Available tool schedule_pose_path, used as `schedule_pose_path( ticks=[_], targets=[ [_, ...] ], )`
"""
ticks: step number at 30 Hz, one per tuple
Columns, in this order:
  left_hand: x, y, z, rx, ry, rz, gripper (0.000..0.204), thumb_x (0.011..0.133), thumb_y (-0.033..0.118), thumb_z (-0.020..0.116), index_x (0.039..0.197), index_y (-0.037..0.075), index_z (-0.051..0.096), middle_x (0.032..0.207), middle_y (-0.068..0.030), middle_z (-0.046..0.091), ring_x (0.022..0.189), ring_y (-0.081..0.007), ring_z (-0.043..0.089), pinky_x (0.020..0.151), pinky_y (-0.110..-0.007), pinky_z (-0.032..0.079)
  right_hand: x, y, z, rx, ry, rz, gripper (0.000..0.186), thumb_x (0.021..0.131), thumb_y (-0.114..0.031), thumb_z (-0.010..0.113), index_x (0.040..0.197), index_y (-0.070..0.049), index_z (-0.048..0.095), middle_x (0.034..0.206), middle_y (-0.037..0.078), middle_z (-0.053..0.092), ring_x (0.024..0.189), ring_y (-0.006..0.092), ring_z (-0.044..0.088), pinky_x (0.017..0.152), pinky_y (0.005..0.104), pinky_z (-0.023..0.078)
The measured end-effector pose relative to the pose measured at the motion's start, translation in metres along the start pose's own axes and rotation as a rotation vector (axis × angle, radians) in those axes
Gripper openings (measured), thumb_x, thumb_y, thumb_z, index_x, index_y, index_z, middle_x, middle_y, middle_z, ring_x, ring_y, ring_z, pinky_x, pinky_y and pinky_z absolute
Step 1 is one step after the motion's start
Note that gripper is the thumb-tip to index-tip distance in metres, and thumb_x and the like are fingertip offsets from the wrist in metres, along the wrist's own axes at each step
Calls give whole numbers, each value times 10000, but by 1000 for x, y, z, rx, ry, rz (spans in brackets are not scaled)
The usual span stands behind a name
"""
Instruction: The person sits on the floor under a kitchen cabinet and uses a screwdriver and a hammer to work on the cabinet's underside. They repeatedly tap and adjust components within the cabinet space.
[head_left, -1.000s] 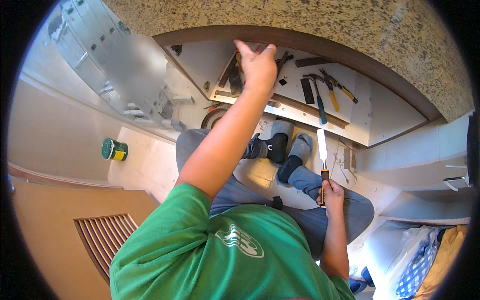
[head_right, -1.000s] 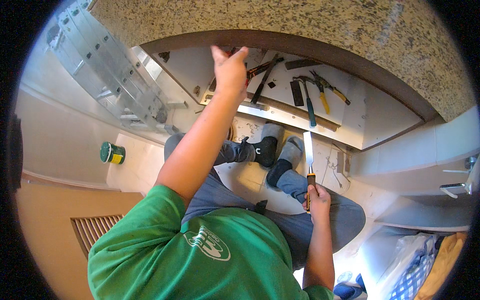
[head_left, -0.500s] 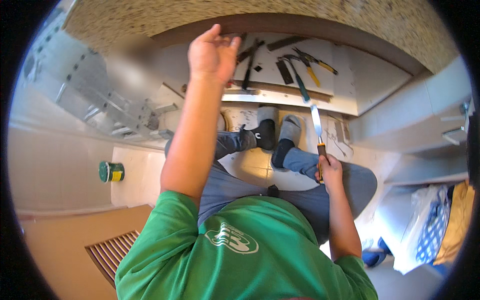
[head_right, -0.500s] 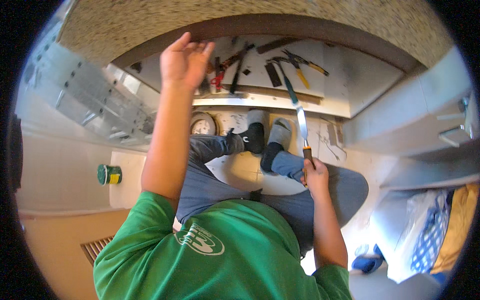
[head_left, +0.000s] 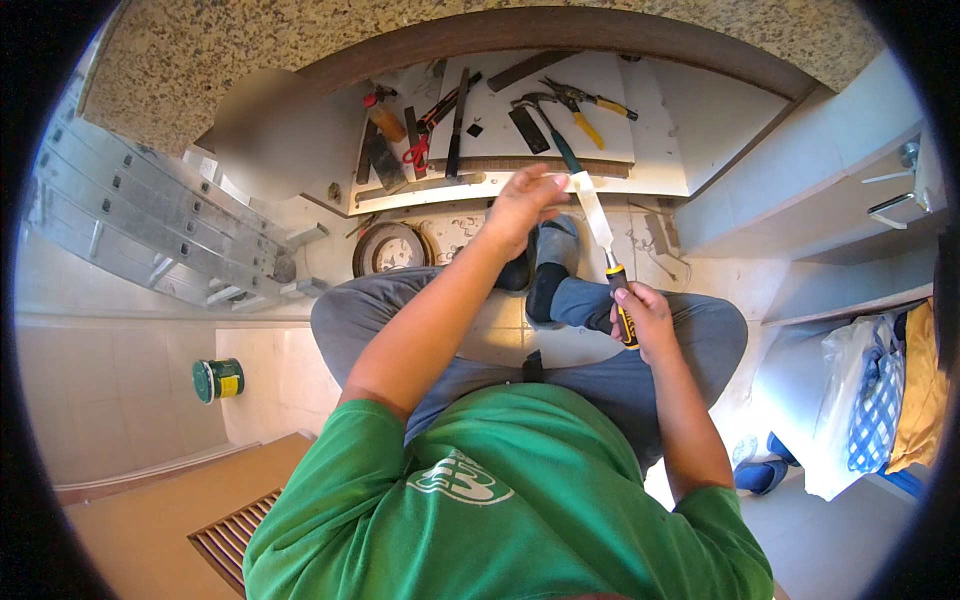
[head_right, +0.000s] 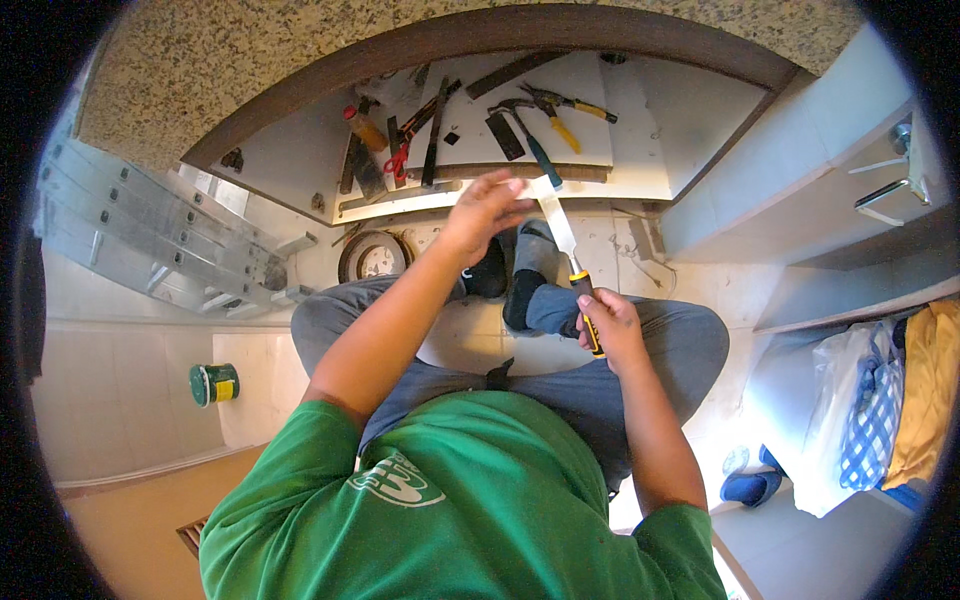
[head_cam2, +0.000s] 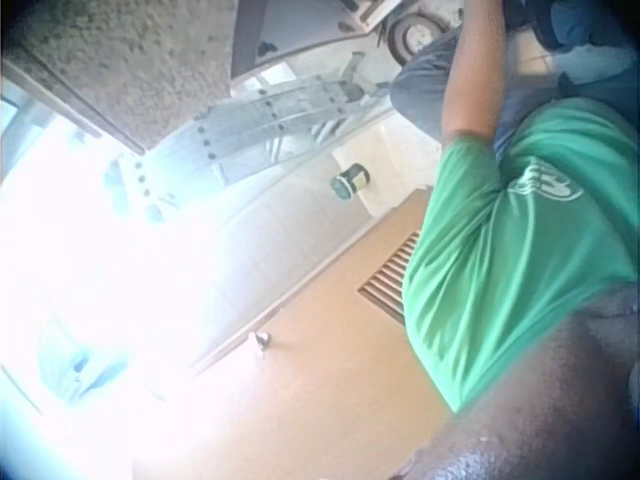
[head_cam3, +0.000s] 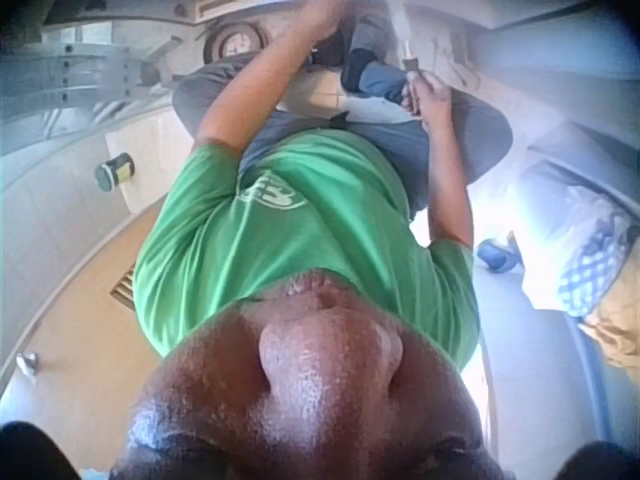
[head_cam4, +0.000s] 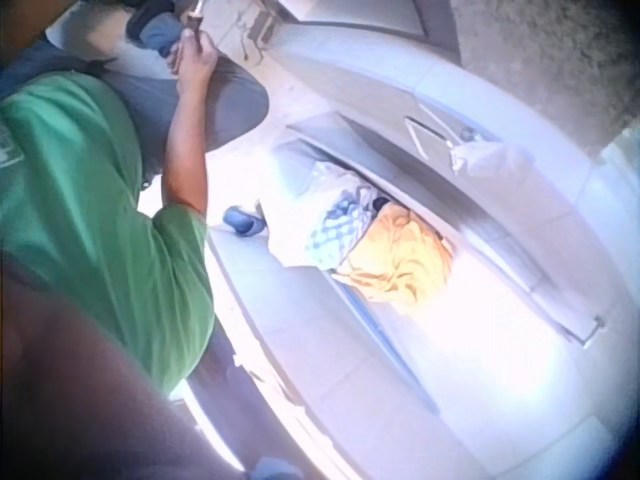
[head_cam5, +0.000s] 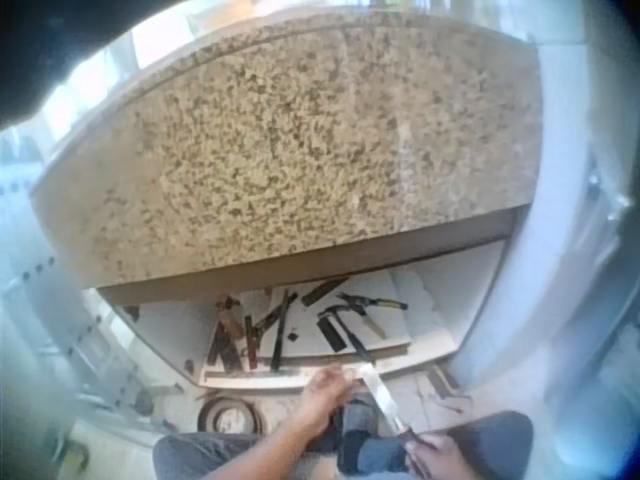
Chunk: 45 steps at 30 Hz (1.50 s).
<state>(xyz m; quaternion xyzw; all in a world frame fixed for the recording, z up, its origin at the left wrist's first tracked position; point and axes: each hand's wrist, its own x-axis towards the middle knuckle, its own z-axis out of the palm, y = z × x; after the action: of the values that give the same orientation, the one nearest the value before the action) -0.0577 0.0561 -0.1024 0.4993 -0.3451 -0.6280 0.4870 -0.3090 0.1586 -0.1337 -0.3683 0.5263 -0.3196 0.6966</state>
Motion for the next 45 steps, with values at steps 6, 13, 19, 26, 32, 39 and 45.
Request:
schedule_pose_path(
  ticks=[6, 13, 19, 26, 32, 39, 45],
  targets=[
    [29, -15, 0, 103, -102, 40, 193, 900, 212, 712, 1007, 52, 686, 937, -33, 699, 820, -113, 639, 737, -283, 519, -5, 3, -5, -42, -46, 1, 195, 938, -238, 627, 922, -45, 610, 667, 38, 597, 491, 121, 566, 455, 257, 466],
    [1, -40, -39, 1324, -120, 191, 560, 992, 504, 464, 761, 35, 666, 718, -199, 667, 718, -351, 670, 687, -454, 526, 7, -15, -5, 20, 39, 58, 204, 926, -239, 656, 947, -43, 604, 665, 36, 593, 465, 122, 554, 432, 264, 462],
    [-83, -110, -62, 1177, -396, 469, 388, 871, 139, 607, 1255, 110, 555, 999, -183, 685, 938, -376, 662, 855, -453, 529, 103, -45, -16, -204, 150, -82, 154, 907, -168, 653, 921, -33, 579, 646, 40, 566, 453, 132, 549, 390, 270, 449],
    [-64, -143, -111, 977, -336, -2, 218, 892, 229, 632, 936, 23, 688, 908, -177, 697, 904, -344, 679, 801, -417, 523, 245, -74, -1, -936, 350, -324, 320, 812, -269, 665, 972, 8, 658, 807, 199, 687, 700, 296, 669, 664, 412, 516],
    [-41, -134, -115, 564, -314, -149, 503, 941, 488, 553, 852, 5, 659, 826, -232, 666, 849, -369, 671, 775, -432, 515, 304, -76, 24, -1148, 393, -390, 396, 819, -261, 619, 1130, -17, 625, 942, 242, 696, 904, 396, 668, 810, 434, 520],
    [-44, -123, -110, 727, -416, -84, 518, 924, 538, 574, 947, 27, 652, 887, -205, 681, 860, -371, 662, 756, -440, 509, 321, -65, 34, -1565, 474, -430, 432, 855, -253, 634, 1242, -74, 561, 1143, 202, 576, 1022, 389, 595, 858, 488, 510],
    [-48, -119, -108, 731, -432, -14, 433, 921, 469, 595, 987, 44, 645, 944, -192, 690, 912, -376, 657, 785, -461, 504, 310, -78, 72, -1660, 611, -575, 419, 890, -302, 603, 1265, -120, 557, 1190, 185, 574, 1097, 407, 553, 933, 477, 477]
  ],
)
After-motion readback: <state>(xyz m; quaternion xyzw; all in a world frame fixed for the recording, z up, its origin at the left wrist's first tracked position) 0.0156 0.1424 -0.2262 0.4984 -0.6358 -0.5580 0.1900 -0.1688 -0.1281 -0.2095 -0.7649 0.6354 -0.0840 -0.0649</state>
